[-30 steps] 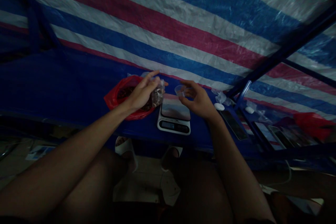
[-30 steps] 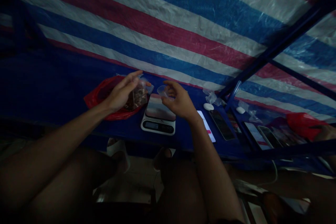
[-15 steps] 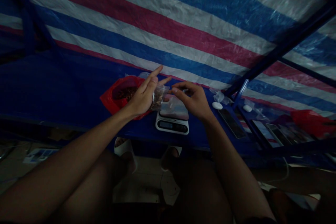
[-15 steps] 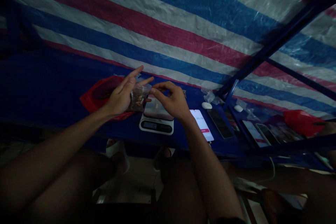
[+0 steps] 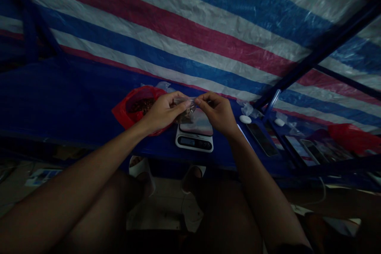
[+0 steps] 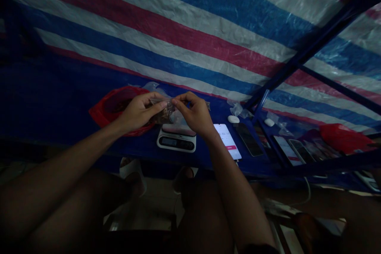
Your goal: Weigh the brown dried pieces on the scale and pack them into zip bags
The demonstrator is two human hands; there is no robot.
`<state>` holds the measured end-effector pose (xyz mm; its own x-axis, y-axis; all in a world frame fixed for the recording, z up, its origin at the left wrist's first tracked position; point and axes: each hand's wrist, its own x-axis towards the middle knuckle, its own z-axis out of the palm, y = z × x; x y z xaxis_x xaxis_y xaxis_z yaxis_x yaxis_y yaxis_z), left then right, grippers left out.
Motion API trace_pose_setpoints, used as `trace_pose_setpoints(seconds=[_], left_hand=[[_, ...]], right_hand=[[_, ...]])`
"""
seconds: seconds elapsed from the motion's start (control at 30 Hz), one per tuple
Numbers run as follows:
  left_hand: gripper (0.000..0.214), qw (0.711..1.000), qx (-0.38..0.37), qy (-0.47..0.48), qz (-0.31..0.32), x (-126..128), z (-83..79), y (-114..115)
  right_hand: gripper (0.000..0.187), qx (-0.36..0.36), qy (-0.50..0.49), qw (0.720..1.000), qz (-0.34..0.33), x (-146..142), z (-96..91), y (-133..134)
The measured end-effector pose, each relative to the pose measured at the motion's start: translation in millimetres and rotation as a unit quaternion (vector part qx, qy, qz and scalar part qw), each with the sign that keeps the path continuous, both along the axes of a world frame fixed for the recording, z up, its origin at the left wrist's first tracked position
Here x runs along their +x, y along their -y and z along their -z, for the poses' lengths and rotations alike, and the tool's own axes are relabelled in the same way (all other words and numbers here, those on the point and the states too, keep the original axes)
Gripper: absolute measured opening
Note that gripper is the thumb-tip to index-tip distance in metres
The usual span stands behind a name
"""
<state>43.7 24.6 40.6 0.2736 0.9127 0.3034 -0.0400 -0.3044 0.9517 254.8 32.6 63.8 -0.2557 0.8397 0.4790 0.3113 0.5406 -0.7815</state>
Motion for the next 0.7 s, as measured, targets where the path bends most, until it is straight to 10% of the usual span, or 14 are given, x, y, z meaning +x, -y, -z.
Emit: trace_pose_setpoints(seconds=[0.7], left_hand=[[0.035, 0.999, -0.032, 0.03, -0.028, -8, -10.7, -1]], right_hand=[[0.028, 0.043, 0.073, 0.996, -0.021, 5, -9.0, 3]])
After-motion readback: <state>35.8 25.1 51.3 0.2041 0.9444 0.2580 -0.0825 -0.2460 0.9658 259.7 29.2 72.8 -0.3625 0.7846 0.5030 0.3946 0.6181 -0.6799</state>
